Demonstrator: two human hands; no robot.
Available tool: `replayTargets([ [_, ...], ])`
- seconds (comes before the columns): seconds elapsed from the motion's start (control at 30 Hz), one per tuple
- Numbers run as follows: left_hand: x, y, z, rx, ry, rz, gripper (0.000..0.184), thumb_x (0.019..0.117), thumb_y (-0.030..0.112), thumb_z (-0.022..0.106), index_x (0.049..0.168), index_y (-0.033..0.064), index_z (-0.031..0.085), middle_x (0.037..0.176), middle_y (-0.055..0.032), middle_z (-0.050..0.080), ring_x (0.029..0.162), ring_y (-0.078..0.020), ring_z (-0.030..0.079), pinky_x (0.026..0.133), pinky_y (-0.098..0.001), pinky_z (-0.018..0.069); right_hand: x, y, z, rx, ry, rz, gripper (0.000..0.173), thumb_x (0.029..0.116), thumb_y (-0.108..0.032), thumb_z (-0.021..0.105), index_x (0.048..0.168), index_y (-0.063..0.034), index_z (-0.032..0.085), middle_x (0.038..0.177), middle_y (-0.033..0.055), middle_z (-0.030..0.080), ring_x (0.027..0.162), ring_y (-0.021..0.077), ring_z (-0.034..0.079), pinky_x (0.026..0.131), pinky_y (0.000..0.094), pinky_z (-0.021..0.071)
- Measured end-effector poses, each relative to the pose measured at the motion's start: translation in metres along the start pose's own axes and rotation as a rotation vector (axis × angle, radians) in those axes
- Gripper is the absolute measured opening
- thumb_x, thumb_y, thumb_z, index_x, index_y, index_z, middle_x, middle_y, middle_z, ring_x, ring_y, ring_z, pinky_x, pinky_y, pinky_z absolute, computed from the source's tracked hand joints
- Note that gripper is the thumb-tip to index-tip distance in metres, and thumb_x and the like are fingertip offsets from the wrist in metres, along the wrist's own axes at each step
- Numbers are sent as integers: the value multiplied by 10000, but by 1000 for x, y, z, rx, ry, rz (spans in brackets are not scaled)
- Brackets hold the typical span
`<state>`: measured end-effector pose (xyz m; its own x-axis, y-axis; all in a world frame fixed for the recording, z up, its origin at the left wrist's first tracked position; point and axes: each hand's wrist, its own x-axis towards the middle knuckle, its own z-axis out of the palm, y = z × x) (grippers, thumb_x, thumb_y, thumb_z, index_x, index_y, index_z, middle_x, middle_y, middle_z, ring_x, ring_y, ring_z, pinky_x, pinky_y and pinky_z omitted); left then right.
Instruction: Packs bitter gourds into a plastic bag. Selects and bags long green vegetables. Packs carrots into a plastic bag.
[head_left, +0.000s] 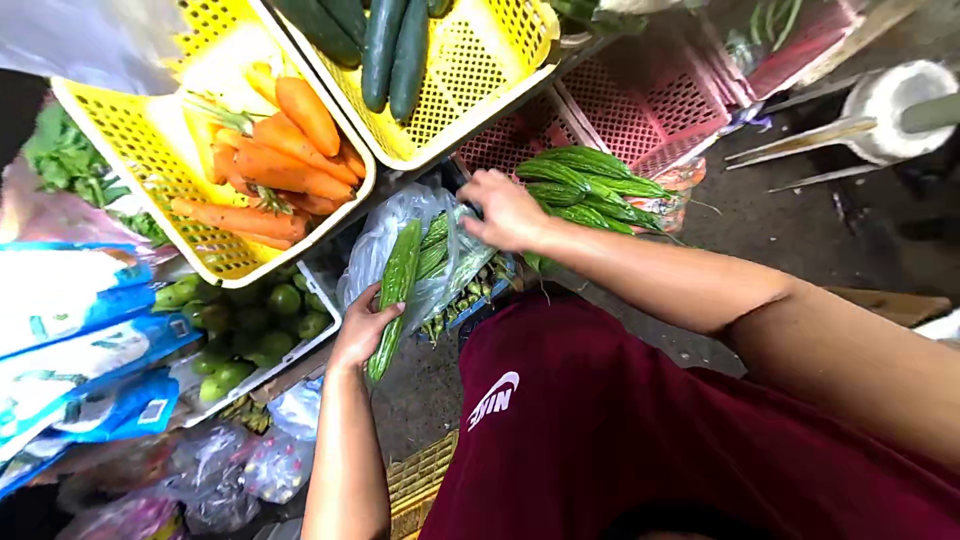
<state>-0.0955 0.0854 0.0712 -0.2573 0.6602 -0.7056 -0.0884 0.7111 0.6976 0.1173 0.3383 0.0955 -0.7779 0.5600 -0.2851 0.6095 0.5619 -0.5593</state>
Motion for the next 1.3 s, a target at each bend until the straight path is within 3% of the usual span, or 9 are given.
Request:
replayTargets([
  [0.13,19,41,20,83,-80,9,497,961,177,727,1425,109,561,1101,-100,754,912,-185,744,826,-384,628,58,38,-11,-221,-328,483,762,898,-640,652,1379,-53,594,1284,258,640,1194,458,616,939,703,480],
  [0.27,51,75,53,131,-92,25,447,977,262,716,1373,94,595,1105,-154,718,919,-258,721,826,-470,608,77,58,1,-64,-641,690,539,950,-494,700,1156,4,688,1113,192,668,995,319,645,848,551,523],
  [0.4,96,93,100,55,-87,-40,552,981,349,675,1459,129,510,1199,-187,690,1024,-287,712,881,-499,599,67,68,-22,-213,-611,602,313,982,-291,602,970,-2,721,1055,204,696,992,351,677,833,598,530],
  [0.73,206,115,234,250,-58,-294,518,1079,494,405,1330,95,619,1184,-191,650,927,-299,644,748,-495,538,2,166,-32,352,-286,816,471,1099,-390,360,1305,-48,610,1195,193,674,1043,349,672,876,575,535],
  [0.87,230,99,262,285,18,-369,506,1067,493,426,1322,102,621,1133,-173,649,868,-266,640,749,-469,547,-8,166,-40,226,-418,697,482,1101,-394,345,1196,-38,656,1037,153,704,881,282,671,772,506,526],
  [1.07,228,95,264,236,53,-435,487,1033,536,496,1188,97,638,835,-68,599,604,-152,528,571,-338,483,-11,154,-63,-140,-502,462,470,1011,-420,489,987,-11,719,1116,214,704,1094,396,669,875,659,511],
  [1.17,209,103,269,281,80,-382,480,982,478,606,1269,94,633,978,-112,658,753,-196,620,678,-393,544,-5,168,-53,-180,-479,331,629,963,-580,553,1351,-91,637,1322,210,645,1261,415,595,987,679,473],
  [1.23,201,105,271,336,88,-326,573,958,456,652,1384,76,592,1226,-213,670,1076,-332,677,917,-547,557,-4,169,-44,-171,-533,287,712,933,-570,627,1458,-94,558,1396,224,598,1306,423,561,1029,685,448],
  [1.3,200,113,267,360,93,-305,592,968,519,628,1330,50,633,1219,-228,672,1093,-354,671,934,-576,541,-5,170,-42,-184,-548,286,721,924,-509,662,1492,-88,523,1416,234,578,1311,429,554,1027,685,447],
])
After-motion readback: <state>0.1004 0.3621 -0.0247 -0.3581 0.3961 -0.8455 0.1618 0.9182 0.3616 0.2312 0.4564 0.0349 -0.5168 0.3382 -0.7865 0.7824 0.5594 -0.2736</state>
